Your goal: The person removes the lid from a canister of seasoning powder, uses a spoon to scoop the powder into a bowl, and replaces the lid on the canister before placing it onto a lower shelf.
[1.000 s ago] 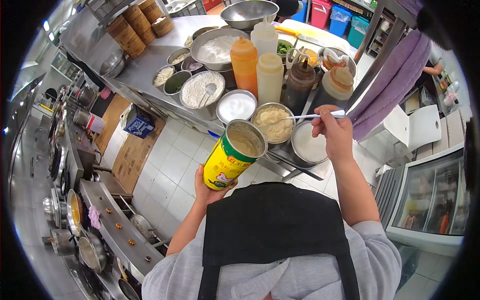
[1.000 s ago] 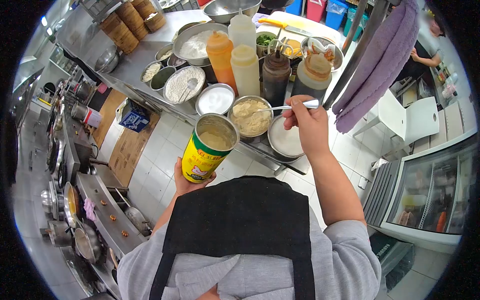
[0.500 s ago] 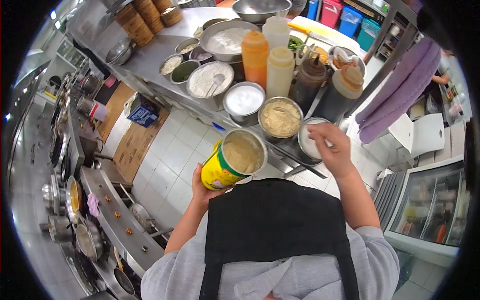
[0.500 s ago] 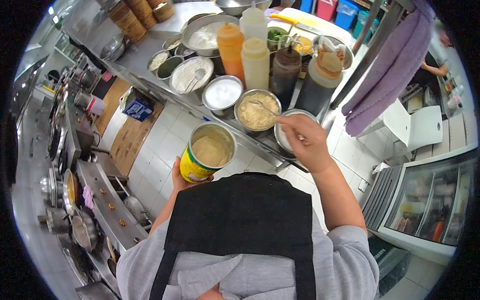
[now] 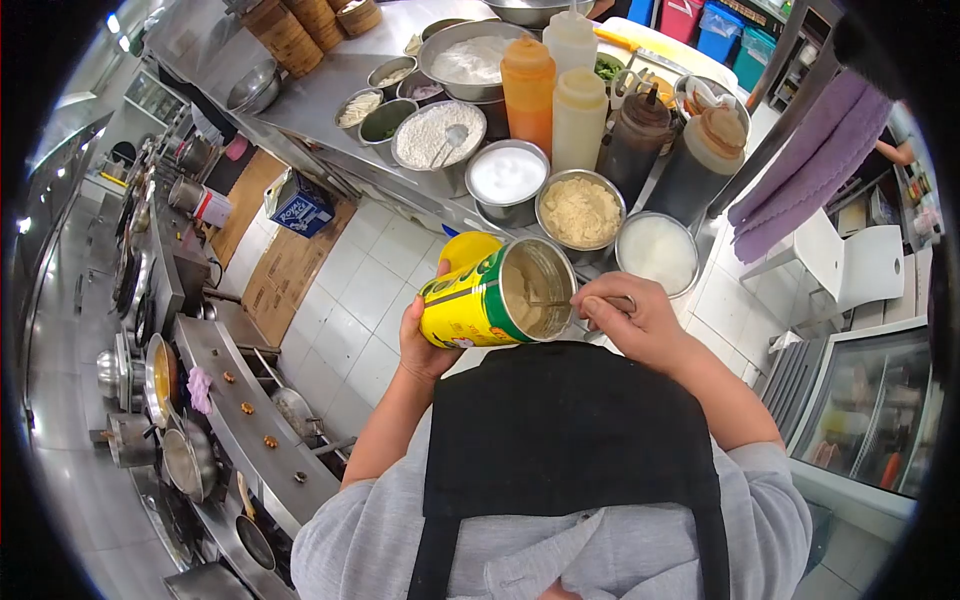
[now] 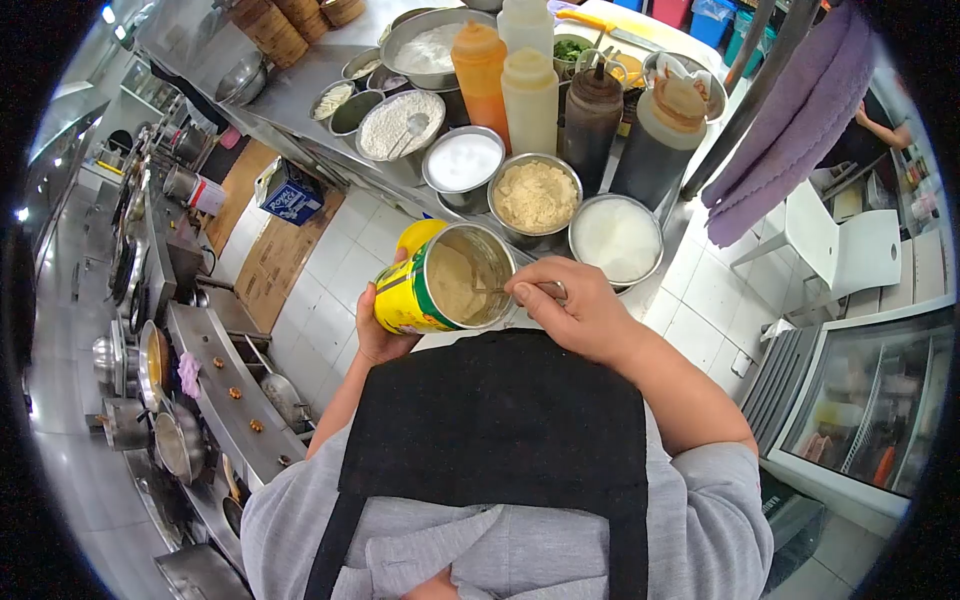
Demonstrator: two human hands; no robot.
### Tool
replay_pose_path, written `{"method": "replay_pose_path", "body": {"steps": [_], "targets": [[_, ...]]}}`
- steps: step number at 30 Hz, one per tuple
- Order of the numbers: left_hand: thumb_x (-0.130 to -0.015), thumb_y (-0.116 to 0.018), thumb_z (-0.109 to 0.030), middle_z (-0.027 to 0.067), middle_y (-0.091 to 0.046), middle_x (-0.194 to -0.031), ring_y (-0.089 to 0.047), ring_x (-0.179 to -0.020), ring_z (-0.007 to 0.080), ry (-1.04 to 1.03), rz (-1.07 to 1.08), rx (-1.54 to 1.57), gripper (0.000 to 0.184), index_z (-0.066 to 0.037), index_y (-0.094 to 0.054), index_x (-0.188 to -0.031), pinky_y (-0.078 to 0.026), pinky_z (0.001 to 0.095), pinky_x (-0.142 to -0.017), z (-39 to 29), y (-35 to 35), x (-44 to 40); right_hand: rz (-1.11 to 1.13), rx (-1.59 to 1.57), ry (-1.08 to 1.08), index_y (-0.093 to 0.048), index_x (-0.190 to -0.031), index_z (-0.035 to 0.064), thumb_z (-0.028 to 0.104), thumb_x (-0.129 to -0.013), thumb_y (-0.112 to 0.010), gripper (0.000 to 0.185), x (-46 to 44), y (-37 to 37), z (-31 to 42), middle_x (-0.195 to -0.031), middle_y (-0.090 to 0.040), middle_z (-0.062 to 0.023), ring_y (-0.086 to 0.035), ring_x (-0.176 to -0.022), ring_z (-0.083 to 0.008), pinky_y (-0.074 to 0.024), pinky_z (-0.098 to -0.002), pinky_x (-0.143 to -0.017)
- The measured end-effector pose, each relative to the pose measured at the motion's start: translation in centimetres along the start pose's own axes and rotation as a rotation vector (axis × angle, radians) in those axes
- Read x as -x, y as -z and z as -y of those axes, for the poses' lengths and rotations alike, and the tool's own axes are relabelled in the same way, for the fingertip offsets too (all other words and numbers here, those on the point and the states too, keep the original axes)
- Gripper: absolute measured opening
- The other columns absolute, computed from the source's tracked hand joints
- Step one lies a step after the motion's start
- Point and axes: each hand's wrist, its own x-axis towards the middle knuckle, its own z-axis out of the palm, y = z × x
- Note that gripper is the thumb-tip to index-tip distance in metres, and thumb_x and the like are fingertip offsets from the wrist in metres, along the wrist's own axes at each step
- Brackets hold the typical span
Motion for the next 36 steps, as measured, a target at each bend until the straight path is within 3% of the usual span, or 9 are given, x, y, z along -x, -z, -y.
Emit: {"method": "replay_pose_path", "body": {"steps": [2,8,12,14,16,19,25,30,36], "targets": [[-0.084,-0.057,-0.054,0.0126,-0.042,-0.146,-0.045,-0.13,0.0335,0.001,0.002,-0.001,0.078,-0.021,-0.033,-0.15,-0.034,0.0546,-0.107,-0.1,0.1,-0.1,-0.042,-0.428,-0.375,-0.065,-0.099,-0.0002,0.013,-0.095,-0.056,0.016,0.3,-0.5,-0.4,-0.083,-0.065,-0.0091,-0.061,-0.069,-0.014,-0.0502,-0.0277,-0.061],[-0.085,-0.053,-0.057,0.0097,-0.04,-0.148,-0.043,-0.131,0.0349,0.077,-0.002,0.044,0.076,-0.025,-0.031,-0.15,-0.033,0.0593,-0.105,1.0,0.9,0.0,-0.219,-0.631,-0.505,-0.063,-0.095,-0.0016,0.017,-0.096,-0.054,0.021,-0.3,-0.1,-0.2,-0.077,-0.063,-0.0092,-0.059,-0.061,-0.0134,-0.0501,-0.0265,-0.057],[-0.085,-0.048,-0.063,0.0066,-0.039,-0.148,-0.041,-0.131,0.0369,0.188,0.037,0.086,0.076,-0.029,-0.029,-0.15,-0.032,0.0617,-0.103,1.7,2.3,-0.5,-0.269,-0.65,-0.475,-0.062,-0.095,-0.0024,0.017,-0.095,-0.055,0.021,-0.6,1.0,-0.6,-0.076,-0.063,-0.0096,-0.06,-0.06,-0.0138,-0.0502,-0.0267,-0.056],[-0.086,-0.046,-0.066,0.01,-0.043,-0.144,-0.043,-0.128,0.0376,0.192,0.034,0.083,0.075,-0.025,-0.034,-0.148,-0.036,0.0557,-0.102,2.1,2.3,-0.7,-0.308,-0.658,-0.48,-0.063,-0.096,-0.0022,0.017,-0.095,-0.055,0.021,-0.9,1.5,-0.5,-0.076,-0.064,-0.0095,-0.06,-0.058,-0.014,-0.0502,-0.0267,-0.054],[-0.085,-0.04,-0.07,0.0183,-0.051,-0.131,-0.05,-0.115,0.0347,0.18,-0.113,0.051,0.078,-0.013,-0.046,-0.138,-0.043,0.0451,-0.089,2.2,0.6,-0.5,-0.339,-0.654,-0.468,-0.063,-0.095,-0.0019,0.018,-0.095,-0.055,0.021,-1.1,2.0,-0.6,-0.075,-0.064,-0.0093,-0.06,-0.057,-0.0139,-0.0501,-0.0265,-0.053],[-0.087,-0.04,-0.07,0.0178,-0.048,-0.135,-0.048,-0.118,0.036,0.205,0.101,0.112,0.077,-0.015,-0.044,-0.14,-0.041,0.0455,-0.098,2.6,1.8,-0.9,-0.397,-0.653,-0.424,-0.063,-0.095,-0.0012,0.018,-0.094,-0.056,0.021,-1.3,2.8,-0.7,-0.074,-0.064,-0.0089,-0.06,-0.056,-0.0135,-0.0497,-0.0259,-0.051],[-0.089,-0.038,-0.067,0.0192,-0.048,-0.134,-0.049,-0.116,0.0345,0.169,-0.066,0.136,0.075,-0.013,-0.044,-0.14,-0.041,0.0461,-0.097,2.8,0.7,-0.8,-0.515,-0.66,-0.323,-0.063,-0.094,-0.001,0.016,-0.093,-0.057,0.018,-2.0,5.4,-1.3,-0.072,-0.064,-0.0083,-0.059,-0.054,-0.014,-0.0492,-0.0256,-0.05],[-0.09,-0.038,-0.066,0.0186,-0.049,-0.134,-0.048,-0.117,0.0345,0.164,-0.043,0.186,0.074,-0.011,-0.045,-0.139,-0.041,0.0472,-0.097,2.7,1.5,-0.4,-0.692,-0.565,-0.278,-0.063,-0.096,-0.0025,0.017,-0.094,-0.057,0.021,-2.4,6.5,-3.1,-0.074,-0.064,-0.009,-0.06,-0.056,-0.0142,-0.0502,-0.026,-0.055],[-0.089,-0.038,-0.068,0.0181,-0.049,-0.134,-0.048,-0.118,0.0354,0.163,-0.039,0.163,0.075,-0.012,-0.045,-0.138,-0.041,0.0476,-0.097,2.4,2.5,-0.2,-0.668,-0.158,-0.127,-0.064,-0.104,-0.0026,0.008,-0.094,-0.058,0.016,-1.7,4.2,-6.1,-0.084,-0.065,-0.0113,-0.064,-0.07,-0.0182,-0.0507,-0.0268,-0.062]]}}
